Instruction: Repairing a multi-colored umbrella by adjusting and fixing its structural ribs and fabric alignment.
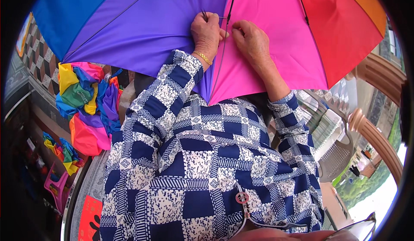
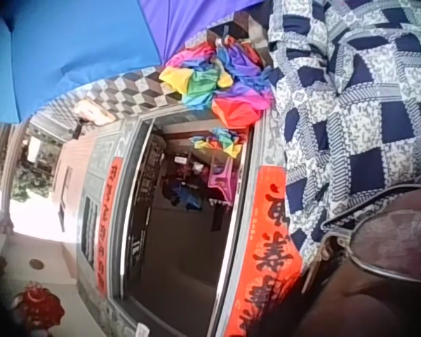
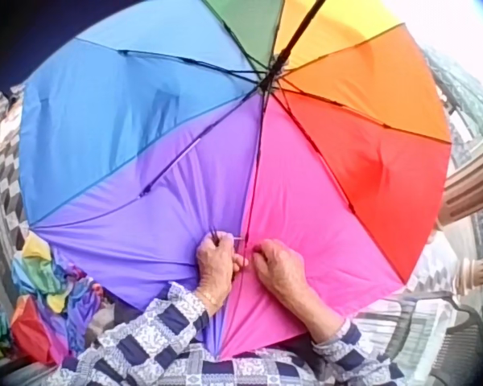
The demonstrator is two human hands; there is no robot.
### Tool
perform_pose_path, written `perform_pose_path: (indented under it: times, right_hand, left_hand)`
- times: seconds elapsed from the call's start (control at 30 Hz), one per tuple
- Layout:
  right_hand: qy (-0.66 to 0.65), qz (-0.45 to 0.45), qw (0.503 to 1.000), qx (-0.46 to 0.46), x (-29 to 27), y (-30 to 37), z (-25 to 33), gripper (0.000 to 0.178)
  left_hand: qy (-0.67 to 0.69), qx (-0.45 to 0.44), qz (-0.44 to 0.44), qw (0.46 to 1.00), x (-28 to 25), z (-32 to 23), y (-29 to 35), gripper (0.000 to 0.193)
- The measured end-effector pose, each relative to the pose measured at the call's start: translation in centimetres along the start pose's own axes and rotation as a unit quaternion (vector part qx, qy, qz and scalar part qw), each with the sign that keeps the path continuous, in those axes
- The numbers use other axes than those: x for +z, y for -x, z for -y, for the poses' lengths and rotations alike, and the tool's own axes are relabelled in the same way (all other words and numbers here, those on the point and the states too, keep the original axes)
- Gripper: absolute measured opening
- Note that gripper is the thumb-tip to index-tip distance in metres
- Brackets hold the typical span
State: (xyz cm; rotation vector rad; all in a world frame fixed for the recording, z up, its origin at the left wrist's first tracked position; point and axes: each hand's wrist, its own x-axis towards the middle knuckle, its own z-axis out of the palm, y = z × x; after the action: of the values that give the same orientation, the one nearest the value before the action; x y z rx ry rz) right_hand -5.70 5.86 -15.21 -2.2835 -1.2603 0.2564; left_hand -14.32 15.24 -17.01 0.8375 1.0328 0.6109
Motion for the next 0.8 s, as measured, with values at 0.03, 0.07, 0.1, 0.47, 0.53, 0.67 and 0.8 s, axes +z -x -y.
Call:
perform_pose_path:
  times: [0.03,0.07,0.1,0.47,0.53,0.67,0.8]
  right_hand:
    - [-0.003,0.000,1.000,0.001,0.01,0.01,-0.01,0.012]
    - [-0.003,-0.001,1.000,0.001,0.00,0.04,-0.03,0.012]
    - [-0.004,-0.001,1.000,0.000,-0.03,0.06,-0.06,0.012]
    - [0.021,0.029,0.999,0.001,-0.10,-0.07,-0.41,0.013]
    - [0.005,0.027,1.000,-0.007,-0.20,-0.08,-0.57,0.013]
    - [0.000,0.026,1.000,-0.011,-0.13,-0.04,-0.58,0.012]
    - [-0.003,0.023,1.000,-0.015,-0.11,0.04,-0.60,0.012]
  left_hand:
    - [-0.001,0.005,-0.007,1.000,-0.01,0.02,0.02,0.013]
    - [-0.002,0.005,-0.007,1.000,-0.01,0.06,0.02,0.013]
    - [0.000,0.006,-0.006,1.000,0.01,0.08,0.02,0.013]
    - [0.007,0.001,0.001,1.000,-0.02,0.09,-0.10,0.012]
    - [0.005,0.001,0.004,1.000,0.04,0.09,-0.09,0.012]
    - [0.005,-0.003,0.009,1.000,0.08,0.07,-0.05,0.011]
    - [0.006,-0.008,0.021,1.000,0.20,0.03,-0.08,0.012]
